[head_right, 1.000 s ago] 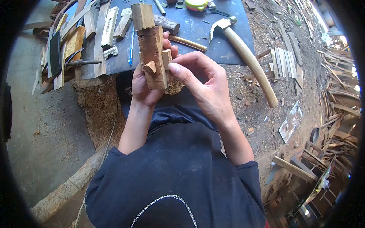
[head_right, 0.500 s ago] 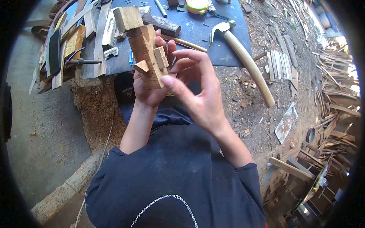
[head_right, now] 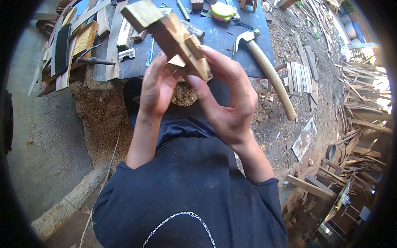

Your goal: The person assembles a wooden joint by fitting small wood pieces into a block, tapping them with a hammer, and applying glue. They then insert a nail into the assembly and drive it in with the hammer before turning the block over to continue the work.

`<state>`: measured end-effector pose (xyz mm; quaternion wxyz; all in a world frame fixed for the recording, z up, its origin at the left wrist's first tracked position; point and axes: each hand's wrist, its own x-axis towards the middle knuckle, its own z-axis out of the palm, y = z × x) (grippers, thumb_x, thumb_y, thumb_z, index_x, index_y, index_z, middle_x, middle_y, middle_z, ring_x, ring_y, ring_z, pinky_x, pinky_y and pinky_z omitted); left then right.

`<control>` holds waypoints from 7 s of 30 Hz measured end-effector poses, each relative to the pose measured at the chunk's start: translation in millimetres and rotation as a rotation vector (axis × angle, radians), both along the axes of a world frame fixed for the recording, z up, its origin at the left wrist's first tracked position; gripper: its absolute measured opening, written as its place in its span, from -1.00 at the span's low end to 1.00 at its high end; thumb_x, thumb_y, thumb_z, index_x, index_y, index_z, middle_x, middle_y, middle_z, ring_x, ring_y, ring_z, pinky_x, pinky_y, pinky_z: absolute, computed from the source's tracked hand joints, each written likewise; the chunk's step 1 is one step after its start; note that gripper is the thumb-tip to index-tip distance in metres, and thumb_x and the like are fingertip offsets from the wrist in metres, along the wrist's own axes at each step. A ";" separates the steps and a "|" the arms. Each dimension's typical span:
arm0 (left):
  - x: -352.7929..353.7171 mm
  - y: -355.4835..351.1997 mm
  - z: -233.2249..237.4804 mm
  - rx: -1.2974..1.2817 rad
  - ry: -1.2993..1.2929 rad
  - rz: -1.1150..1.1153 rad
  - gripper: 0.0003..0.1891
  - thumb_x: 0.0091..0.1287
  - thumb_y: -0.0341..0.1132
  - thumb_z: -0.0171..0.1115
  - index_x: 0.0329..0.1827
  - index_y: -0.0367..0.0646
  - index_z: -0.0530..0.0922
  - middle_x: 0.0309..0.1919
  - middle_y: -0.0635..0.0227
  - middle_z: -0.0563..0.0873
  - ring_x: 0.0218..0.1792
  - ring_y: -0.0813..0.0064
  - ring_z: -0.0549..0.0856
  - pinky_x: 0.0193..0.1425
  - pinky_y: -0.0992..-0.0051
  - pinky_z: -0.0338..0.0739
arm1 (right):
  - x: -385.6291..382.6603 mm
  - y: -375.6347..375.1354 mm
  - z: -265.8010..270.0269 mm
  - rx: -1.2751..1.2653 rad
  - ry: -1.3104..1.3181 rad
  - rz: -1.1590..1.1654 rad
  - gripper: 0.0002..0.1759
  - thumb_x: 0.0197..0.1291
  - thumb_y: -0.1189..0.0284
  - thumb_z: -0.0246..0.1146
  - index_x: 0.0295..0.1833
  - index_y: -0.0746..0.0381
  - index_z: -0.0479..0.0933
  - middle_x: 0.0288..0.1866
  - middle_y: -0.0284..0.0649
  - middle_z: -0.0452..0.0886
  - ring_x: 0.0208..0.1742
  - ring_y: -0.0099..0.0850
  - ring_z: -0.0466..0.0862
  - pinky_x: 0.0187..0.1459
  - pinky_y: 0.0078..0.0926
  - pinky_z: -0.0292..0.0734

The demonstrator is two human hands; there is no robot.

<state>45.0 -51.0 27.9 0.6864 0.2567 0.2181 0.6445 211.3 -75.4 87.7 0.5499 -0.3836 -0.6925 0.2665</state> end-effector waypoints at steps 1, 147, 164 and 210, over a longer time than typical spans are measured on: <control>-7.7 -2.4 4.2 -0.034 0.121 0.038 -0.60 0.69 -0.17 0.18 0.40 -0.23 0.62 0.18 0.22 0.79 0.13 0.47 0.77 0.22 0.44 0.67 | 6.8 4.6 -0.4 0.077 -0.074 -0.031 -0.39 0.29 0.61 0.53 0.43 0.37 0.53 0.27 -0.01 0.73 0.25 -0.28 0.79 0.25 -0.34 0.76; -41.3 -20.1 67.0 -0.116 0.241 -0.279 -0.38 0.65 0.01 0.25 0.46 -0.39 0.46 0.20 0.07 0.75 0.19 0.38 0.81 0.33 0.37 0.75 | 95.6 87.2 137.2 -0.066 -0.897 0.239 -0.28 0.16 0.27 0.58 0.47 0.10 0.62 0.34 -0.14 0.73 0.31 -0.27 0.73 0.36 -0.25 0.66; -51.8 -14.3 72.2 -0.209 0.497 -0.210 -0.55 0.52 -0.01 0.45 0.16 -0.21 0.59 -0.02 0.30 0.80 -0.02 0.63 0.80 0.18 0.55 0.72 | 66.3 96.6 37.7 -0.317 -0.415 0.290 -0.32 0.22 0.21 0.58 0.36 0.25 0.52 0.14 -0.12 0.80 0.25 -0.32 0.75 0.32 -0.25 0.59; -81.1 -18.5 70.6 -0.210 0.394 -0.426 -0.59 0.49 -0.06 0.44 0.08 -0.28 0.67 -0.16 0.28 0.80 -0.19 0.56 0.82 -0.01 0.52 0.74 | 1.3 118.4 109.3 0.125 -0.677 0.607 -0.71 0.19 0.37 0.64 0.05 -0.03 0.89 -0.26 -0.38 0.74 -0.20 -0.52 0.65 -0.24 -0.44 0.59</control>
